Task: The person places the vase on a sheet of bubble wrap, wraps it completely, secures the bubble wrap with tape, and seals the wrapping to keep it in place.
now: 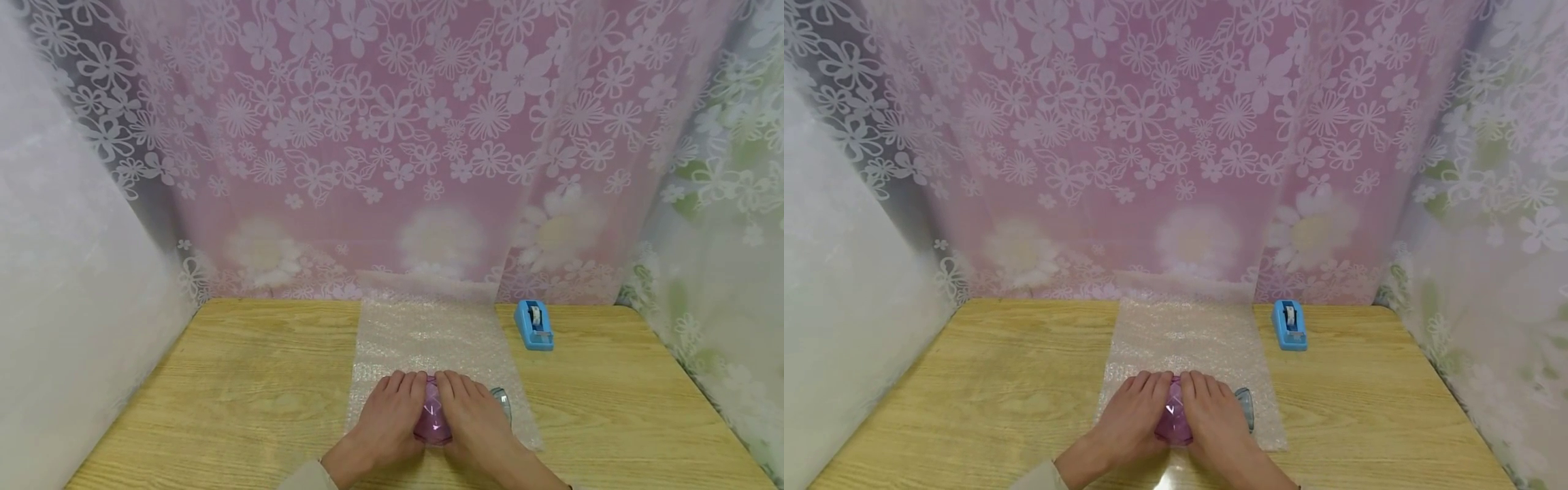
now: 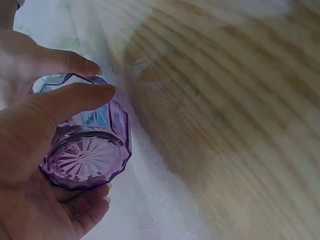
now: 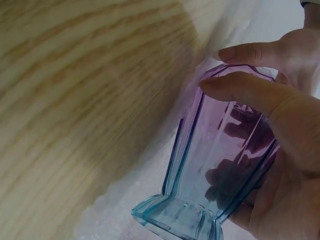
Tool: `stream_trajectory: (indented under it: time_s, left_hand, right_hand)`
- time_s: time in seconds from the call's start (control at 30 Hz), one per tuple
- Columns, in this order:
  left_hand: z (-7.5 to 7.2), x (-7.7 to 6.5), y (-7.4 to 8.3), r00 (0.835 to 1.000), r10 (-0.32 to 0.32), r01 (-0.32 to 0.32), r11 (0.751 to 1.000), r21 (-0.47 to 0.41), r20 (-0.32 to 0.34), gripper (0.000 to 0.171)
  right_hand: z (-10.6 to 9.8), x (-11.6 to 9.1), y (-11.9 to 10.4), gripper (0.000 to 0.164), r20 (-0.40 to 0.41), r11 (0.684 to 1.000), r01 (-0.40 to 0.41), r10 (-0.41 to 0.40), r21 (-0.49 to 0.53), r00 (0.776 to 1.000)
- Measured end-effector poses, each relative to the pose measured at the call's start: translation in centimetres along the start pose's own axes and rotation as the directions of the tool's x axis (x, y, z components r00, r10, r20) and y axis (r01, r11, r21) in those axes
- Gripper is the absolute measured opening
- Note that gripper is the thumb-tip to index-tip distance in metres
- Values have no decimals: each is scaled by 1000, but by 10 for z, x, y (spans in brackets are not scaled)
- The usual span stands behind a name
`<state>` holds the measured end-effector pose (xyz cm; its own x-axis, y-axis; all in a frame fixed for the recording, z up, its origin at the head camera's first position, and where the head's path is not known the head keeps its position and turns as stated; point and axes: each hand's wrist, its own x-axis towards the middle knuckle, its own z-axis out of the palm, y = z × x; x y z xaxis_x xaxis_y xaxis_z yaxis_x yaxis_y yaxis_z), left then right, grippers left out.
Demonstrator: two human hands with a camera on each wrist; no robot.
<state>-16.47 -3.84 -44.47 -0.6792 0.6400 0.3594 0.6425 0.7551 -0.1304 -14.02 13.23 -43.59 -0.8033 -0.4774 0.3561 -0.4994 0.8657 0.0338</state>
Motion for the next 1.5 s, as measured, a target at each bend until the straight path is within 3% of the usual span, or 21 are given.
stream_trajectory:
  time_s: [0.57,0.73,0.97,1.2,1.5]
  left_hand:
    - [-1,-2,2,1000,14,-14,1000,-11,11,103]
    - [0,-1,2,1000,3,-3,1000,3,-15,98]
    - [2,1,3,1000,-23,23,1000,-9,17,99]
    - [4,1,7,999,-49,49,999,20,-14,97]
    - [6,2,6,998,-60,59,998,-34,-10,91]
  right_hand:
    - [2,-2,-1,87,42,999,-20,18,37,999]
    - [2,-1,-1,92,54,998,-29,26,58,998]
    - [0,0,1,91,77,996,-33,27,83,997]
    - [0,0,4,92,59,997,-17,12,78,998]
    - [-2,2,7,97,110,991,-30,16,129,994]
